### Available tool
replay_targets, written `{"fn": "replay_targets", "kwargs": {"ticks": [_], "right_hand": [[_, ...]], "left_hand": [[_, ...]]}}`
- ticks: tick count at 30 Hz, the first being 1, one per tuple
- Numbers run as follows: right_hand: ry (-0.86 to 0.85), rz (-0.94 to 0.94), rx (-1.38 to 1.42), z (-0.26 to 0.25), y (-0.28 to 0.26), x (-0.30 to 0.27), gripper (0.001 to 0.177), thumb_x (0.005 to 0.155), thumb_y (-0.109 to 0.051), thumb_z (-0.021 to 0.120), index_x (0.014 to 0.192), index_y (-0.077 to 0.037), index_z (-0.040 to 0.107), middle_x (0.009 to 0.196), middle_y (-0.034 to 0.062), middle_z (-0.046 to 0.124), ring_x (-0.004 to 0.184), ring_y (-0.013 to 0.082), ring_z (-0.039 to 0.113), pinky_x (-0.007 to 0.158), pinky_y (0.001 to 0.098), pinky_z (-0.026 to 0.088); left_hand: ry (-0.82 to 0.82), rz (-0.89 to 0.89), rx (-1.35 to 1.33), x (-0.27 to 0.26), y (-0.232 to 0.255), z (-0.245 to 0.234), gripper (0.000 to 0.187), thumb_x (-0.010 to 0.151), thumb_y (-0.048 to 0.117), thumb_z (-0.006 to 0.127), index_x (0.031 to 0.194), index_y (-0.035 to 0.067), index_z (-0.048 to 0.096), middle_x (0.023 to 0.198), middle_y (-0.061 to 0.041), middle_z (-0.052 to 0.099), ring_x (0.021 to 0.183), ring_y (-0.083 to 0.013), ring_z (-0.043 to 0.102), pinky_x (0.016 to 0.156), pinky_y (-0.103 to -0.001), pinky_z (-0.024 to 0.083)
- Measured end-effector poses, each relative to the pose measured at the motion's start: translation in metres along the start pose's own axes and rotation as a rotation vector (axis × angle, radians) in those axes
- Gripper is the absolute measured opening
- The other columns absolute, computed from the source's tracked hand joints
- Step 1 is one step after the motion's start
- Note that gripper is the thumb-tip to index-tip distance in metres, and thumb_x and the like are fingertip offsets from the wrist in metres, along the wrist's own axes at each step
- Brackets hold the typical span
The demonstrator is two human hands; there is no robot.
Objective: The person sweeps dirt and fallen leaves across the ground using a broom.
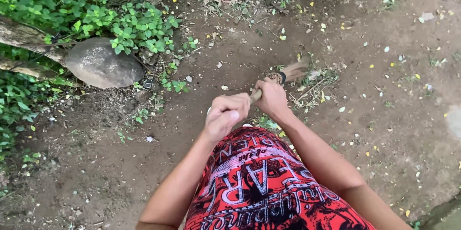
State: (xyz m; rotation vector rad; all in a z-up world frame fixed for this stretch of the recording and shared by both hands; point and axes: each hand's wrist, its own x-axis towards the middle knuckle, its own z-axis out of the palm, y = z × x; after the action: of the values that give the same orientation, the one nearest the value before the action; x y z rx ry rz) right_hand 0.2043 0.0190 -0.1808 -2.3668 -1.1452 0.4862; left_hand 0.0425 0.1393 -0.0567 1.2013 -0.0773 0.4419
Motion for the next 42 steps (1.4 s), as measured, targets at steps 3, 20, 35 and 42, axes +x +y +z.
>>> {"fn": "replay_targets", "kwargs": {"ticks": [3, 20, 35, 42], "right_hand": [[0.071, -0.063, 0.019, -0.007, -0.013, 0.000, 0.020, 0.087, -0.028, 0.072, 0.084, -0.009, 0.068, 0.090, 0.0149, 0.067, 0.079, 0.0400, 0.067, 0.073, 0.0517, 0.052], [0.144, -0.567, 0.463, 0.026, -0.096, 0.090, 0.020, 0.093, -0.016, 0.074, 0.086, -0.008, 0.057, 0.090, 0.0119, 0.062, 0.081, 0.0368, 0.065, 0.070, 0.0444, 0.051], [-0.031, -0.539, 0.606, 0.122, -0.057, 0.091, 0.019, 0.091, -0.016, 0.075, 0.085, -0.005, 0.060, 0.084, 0.0136, 0.058, 0.074, 0.0350, 0.059, 0.068, 0.0437, 0.047], [-0.069, -0.484, 0.488, 0.087, -0.042, 0.050, 0.021, 0.088, -0.021, 0.074, 0.082, -0.005, 0.060, 0.083, 0.0141, 0.059, 0.076, 0.0385, 0.061, 0.067, 0.0468, 0.047]], "left_hand": [[-0.048, 0.038, 0.142, 0.000, 0.032, 0.013, 0.047, 0.090, 0.040, 0.055, 0.065, 0.003, 0.042, 0.066, -0.006, 0.048, 0.071, -0.0209, 0.045, 0.077, -0.037, 0.037], [0.014, 0.153, 0.726, -0.007, 0.044, -0.002, 0.029, 0.083, 0.026, 0.062, 0.065, 0.006, 0.050, 0.067, -0.006, 0.048, 0.072, -0.0253, 0.049, 0.080, -0.040, 0.039], [0.090, -0.047, 0.668, -0.031, -0.011, -0.041, 0.027, 0.080, 0.019, 0.063, 0.068, 0.000, 0.047, 0.068, -0.008, 0.042, 0.070, -0.0244, 0.044, 0.070, -0.038, 0.036], [0.103, -0.032, 0.622, -0.038, -0.004, 0.005, 0.028, 0.083, 0.021, 0.063, 0.071, 0.001, 0.049, 0.070, -0.007, 0.042, 0.069, -0.0231, 0.044, 0.070, -0.037, 0.035]]}}
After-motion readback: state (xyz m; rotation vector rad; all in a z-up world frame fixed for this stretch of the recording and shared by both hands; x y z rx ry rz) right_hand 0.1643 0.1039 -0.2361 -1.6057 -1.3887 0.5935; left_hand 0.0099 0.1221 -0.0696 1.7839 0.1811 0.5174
